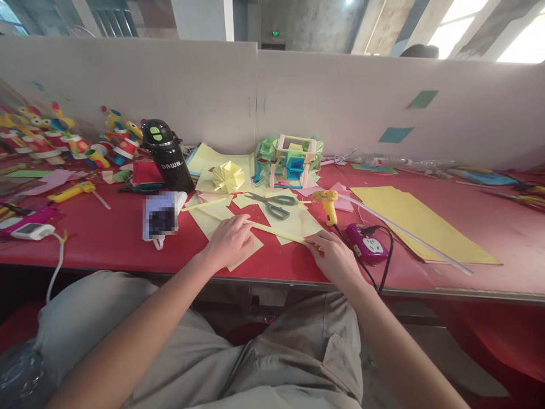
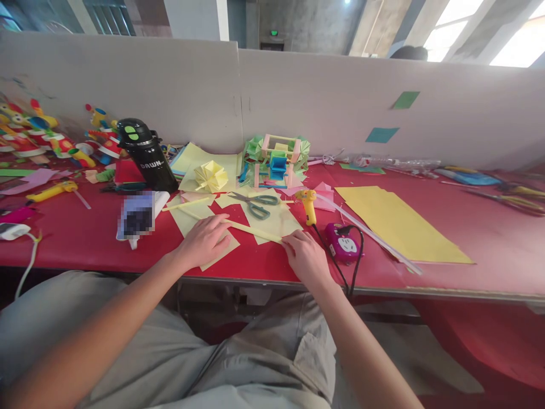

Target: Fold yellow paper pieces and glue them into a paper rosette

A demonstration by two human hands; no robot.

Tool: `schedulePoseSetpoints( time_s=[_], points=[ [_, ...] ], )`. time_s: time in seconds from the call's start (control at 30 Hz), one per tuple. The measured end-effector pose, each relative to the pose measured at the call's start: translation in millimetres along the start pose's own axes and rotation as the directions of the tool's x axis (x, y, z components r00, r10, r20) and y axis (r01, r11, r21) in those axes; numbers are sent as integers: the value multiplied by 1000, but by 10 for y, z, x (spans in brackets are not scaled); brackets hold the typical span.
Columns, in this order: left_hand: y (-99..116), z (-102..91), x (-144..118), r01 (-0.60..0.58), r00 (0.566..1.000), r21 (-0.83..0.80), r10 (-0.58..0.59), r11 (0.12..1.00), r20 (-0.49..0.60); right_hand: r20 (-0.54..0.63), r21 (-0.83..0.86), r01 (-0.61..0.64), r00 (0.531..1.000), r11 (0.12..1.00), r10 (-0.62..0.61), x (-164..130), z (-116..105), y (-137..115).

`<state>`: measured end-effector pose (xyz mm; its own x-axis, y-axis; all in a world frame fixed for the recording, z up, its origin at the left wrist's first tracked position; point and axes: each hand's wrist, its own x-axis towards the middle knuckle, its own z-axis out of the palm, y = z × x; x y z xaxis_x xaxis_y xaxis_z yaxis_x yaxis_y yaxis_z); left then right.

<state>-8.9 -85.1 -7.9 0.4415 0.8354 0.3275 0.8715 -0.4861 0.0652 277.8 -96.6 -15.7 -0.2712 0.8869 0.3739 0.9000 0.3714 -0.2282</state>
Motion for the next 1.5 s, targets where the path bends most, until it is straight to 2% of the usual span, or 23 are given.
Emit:
schedulePoseSetpoints(
  time_s=[0.17,0.3,0.43,0.5,0.57,0.7,0.8,0.9,1.07,1.2,1.27,1.37,1.5],
  points=[
    [-127,-142,48,27,999,-25,-26,999,30,1,-33,-17,1000,999,17,82,26,17],
    [-365,-327,40,156,985,-44,-152,987,85,-17,-28,-17,1000,999,17,177,39,-6],
    [-486,-497,-19,275,921,-141,-218,951,322,-15,115,14,1000,993,-12,359,26,-119],
    [-463,-547,-42,271,890,-206,-164,940,425,36,244,63,997,968,-74,478,21,-234],
    [-419,-556,-49,249,882,-224,-125,942,455,96,362,152,975,920,-199,596,36,-389],
    [-401,-471,-35,254,905,-183,-166,950,392,132,414,356,887,837,-443,756,175,-716],
    [-464,-379,-20,249,926,-141,-193,958,325,164,391,405,853,826,-495,785,331,-837],
    [-541,-294,-9,262,931,-95,-226,960,287,170,432,405,841,806,-513,761,410,-821],
    [-651,-168,14,283,935,-69,-259,957,242,196,505,344,847,792,-493,717,285,-626],
    [-708,-126,22,299,936,-63,-279,952,215,215,628,181,894,757,-393,715,103,-357],
    [-726,-115,20,320,928,-37,-305,947,215,185,708,113,923,697,-338,709,24,-221],
    [-756,-81,11,355,915,8,-349,935,201,136,837,27,957,547,-257,691,-45,-72],
    [-803,-17,3,379,913,81,-386,922,132,82,906,-30,991,422,-106,686,-10,11]
  ],
)
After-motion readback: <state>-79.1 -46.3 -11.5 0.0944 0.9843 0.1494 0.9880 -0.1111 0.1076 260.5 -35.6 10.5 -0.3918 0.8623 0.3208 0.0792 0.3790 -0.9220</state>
